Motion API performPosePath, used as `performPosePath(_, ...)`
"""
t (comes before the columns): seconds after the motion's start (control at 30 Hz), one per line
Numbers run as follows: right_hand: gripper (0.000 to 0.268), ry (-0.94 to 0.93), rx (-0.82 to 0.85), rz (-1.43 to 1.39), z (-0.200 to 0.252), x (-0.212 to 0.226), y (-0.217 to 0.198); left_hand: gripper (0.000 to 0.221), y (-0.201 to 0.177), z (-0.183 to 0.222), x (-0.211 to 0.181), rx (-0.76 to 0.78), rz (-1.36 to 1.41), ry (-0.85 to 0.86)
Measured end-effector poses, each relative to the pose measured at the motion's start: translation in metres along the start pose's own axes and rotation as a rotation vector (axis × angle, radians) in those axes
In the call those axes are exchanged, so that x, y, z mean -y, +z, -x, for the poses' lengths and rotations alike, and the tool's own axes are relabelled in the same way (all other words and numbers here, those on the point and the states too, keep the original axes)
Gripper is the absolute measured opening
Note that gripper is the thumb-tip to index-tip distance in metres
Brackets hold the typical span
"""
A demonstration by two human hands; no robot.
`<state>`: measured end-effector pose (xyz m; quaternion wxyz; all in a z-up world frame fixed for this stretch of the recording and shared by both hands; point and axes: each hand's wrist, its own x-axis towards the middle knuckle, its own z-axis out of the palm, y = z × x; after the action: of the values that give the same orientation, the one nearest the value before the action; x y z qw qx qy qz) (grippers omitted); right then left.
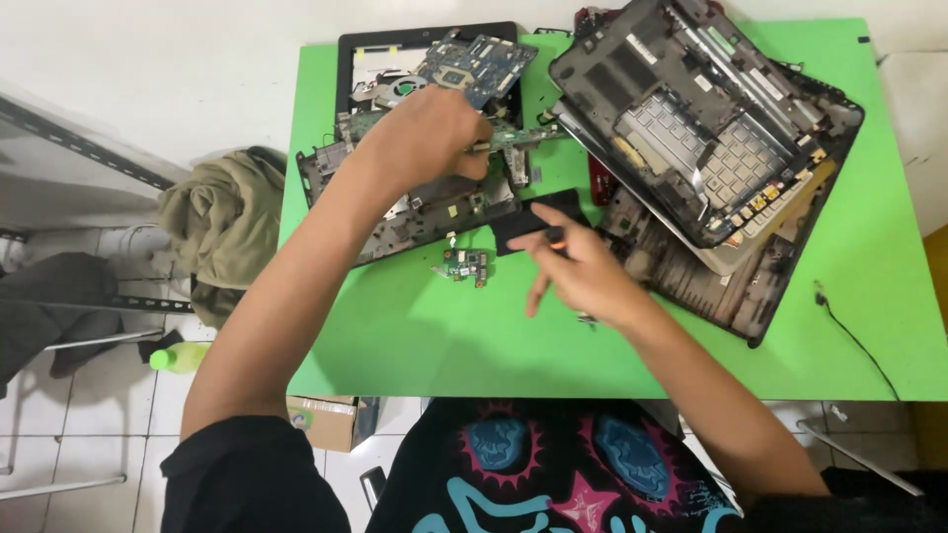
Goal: Disassembling and reassembling internal components of multiple laptops, including motherboards and hard drives, using a screwdriver.
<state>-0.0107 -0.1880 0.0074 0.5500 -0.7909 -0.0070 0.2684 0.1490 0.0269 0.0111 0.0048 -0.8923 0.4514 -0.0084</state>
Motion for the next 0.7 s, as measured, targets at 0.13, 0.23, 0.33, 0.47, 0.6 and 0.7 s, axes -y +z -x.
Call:
performPosePath(0.13,0.069,0.061,-0.098,-0.297,-0.033,-0.001,0.021,0.035,-0.011,-0.003,-0.003,0.084,-0.018,-0.036)
performPosePath(0.23,0.042,0.029,-0.116,-0.462,-0.043,-0.001,0.023,0.037,-0.004,-0.005,0.002,0.029,-0.002,0.012)
performPosePath(0.33,0.036,0.053,-0.176,-0.560,-0.053,-0.007,0.026,0.031,0.001,-0.012,0.009,0.027,-0.074,-0.006)
performPosePath(0.47,0.034,0.040,-0.188,-0.599,-0.058,-0.015,0.034,0.033,-0.008,-0.012,0.008,0.082,0.026,-0.019)
performPosePath(0.6,0.014,-0.008,-0.201,-0.668,-0.071,-0.025,0.034,0.032,-0.014,-0.010,0.007,0.054,0.065,0.021)
performPosePath(0.7,0.017,0.048,-0.234,-0.803,-0.069,-0.023,0.033,0.025,-0.010,-0.008,0.009,0.057,0.042,-0.006)
